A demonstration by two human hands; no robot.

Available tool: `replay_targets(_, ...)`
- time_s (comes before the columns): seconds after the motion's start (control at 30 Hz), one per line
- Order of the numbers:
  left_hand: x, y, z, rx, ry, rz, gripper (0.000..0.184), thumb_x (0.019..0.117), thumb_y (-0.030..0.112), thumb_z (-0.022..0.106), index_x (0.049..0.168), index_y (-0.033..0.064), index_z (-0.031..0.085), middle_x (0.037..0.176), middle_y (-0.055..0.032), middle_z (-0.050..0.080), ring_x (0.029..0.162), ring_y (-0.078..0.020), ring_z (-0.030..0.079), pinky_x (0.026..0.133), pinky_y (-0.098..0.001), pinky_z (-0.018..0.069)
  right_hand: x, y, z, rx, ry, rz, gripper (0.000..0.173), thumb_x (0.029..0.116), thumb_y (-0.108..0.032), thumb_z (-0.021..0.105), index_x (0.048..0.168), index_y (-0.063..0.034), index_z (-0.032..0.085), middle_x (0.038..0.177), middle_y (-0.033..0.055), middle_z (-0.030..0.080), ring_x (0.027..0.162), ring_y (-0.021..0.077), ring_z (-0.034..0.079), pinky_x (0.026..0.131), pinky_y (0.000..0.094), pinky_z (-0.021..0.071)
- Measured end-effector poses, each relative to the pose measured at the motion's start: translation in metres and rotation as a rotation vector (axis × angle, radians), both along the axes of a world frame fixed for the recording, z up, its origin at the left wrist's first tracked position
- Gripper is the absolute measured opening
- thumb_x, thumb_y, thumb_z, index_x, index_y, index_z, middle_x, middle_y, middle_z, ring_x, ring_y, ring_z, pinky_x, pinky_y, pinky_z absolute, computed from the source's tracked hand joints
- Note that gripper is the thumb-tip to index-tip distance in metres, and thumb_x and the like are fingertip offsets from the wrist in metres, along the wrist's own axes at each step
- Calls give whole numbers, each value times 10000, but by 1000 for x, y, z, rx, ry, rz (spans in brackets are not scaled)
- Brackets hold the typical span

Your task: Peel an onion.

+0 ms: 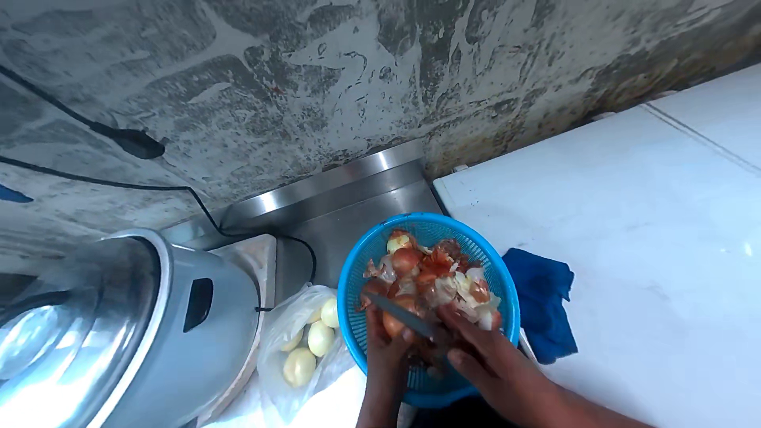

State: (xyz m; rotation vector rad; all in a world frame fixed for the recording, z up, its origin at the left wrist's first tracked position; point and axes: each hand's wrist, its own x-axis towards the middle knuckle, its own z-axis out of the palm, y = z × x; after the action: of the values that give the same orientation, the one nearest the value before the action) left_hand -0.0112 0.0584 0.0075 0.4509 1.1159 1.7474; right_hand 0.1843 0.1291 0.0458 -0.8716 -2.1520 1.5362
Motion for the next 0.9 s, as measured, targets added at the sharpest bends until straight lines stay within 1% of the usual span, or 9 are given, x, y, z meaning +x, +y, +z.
replay_targets(0.07, 5, -8, -1, -31, 65, 12, 1015, 670, 309, 948, 1437, 29, 347, 1192, -129, 653, 980, -206, 706, 819, -398, 626, -2, -1, 2, 14, -28, 42, 618, 1054, -436, 490, 1544, -64, 428, 938, 117, 704, 764, 203, 680, 718, 465, 594)
replay_targets(0.2, 4, -11, -1, -14, 238, -15, 866, 722, 284, 916, 1383, -43, 463, 1195, -166, 665, 1015, -225, 703, 863, -389, 617, -6, 1, -4, -77, -17, -43, 560, 1072, -438, 450, 1518, -100, 475, 1065, 101, 713, 853, 170, 694, 792, 423, 600)
replay_targets(0.23, 3, -11, -1, 18, 278, -39, 832, 735, 283, 910, 1380, -38, 494, 1227, -172, 657, 1050, -234, 693, 895, -391, 608, -7, 6, -4, -145, -6, -89, 530, 1079, -421, 431, 1503, -110, 499, 1099, 90, 704, 843, 156, 683, 780, 396, 597)
replay_targets(0.3, 4, -12, 0, 62, 344, -70, 810, 747, 309, 904, 1377, -23, 519, 1256, -165, 651, 1072, -231, 691, 914, -381, 604, -6, 18, -5, -241, 13, -180, 493, 1088, -405, 400, 1465, -120, 541, 1029, 66, 689, 740, 139, 638, 675, 361, 573)
replay_targets(0.33, 5, -13, 0, 70, 363, -69, 811, 752, 334, 901, 1378, -13, 522, 1263, -156, 648, 1078, -220, 687, 918, -372, 602, -3, 24, -4, -245, 2, -190, 489, 1089, -414, 390, 1468, -146, 544, 1048, 49, 699, 750, 127, 644, 680, 349, 573)
replay_targets(0.4, 4, -12, -2, 55, 363, -31, 823, 755, 361, 894, 1382, -9, 510, 1257, -150, 648, 1072, -211, 686, 912, -366, 602, 0, 25, -2, -186, 10, -144, 508, 1087, -419, 397, 1498, -142, 511, 963, 42, 672, 692, 119, 608, 640, 337, 557)
replay_targets(0.5, 2, -11, -5, 10, 307, 27, 850, 757, 352, 892, 1395, -14, 466, 1207, -137, 661, 1025, -195, 696, 872, -368, 612, 1, 12, 9, -120, -29, -13, 577, 1072, -438, 441, 1536, -95, 453, 1079, 91, 709, 855, 150, 683, 795, 398, 594)
replay_targets(0.63, 6, -11, -5, 16, 275, 36, 830, 741, 326, 908, 1355, -16, 466, 1123, -120, 686, 943, -181, 714, 814, -362, 627, -4, 3, 5, -95, -51, 29, 588, 1069, -448, 442, 1530, -82, 455, 987, 106, 702, 817, 181, 676, 763, 427, 584)
replay_targets(0.9, 1, -15, -6, 3, 247, -8, 882, 739, 287, 910, 1404, -68, 453, 1175, -162, 673, 981, -202, 709, 853, -377, 616, -9, 4, 7, -119, -109, 53, 599, 1070, -469, 414, 1518, -75, 465, 991, 107, 689, 838, 187, 664, 793, 418, 570)
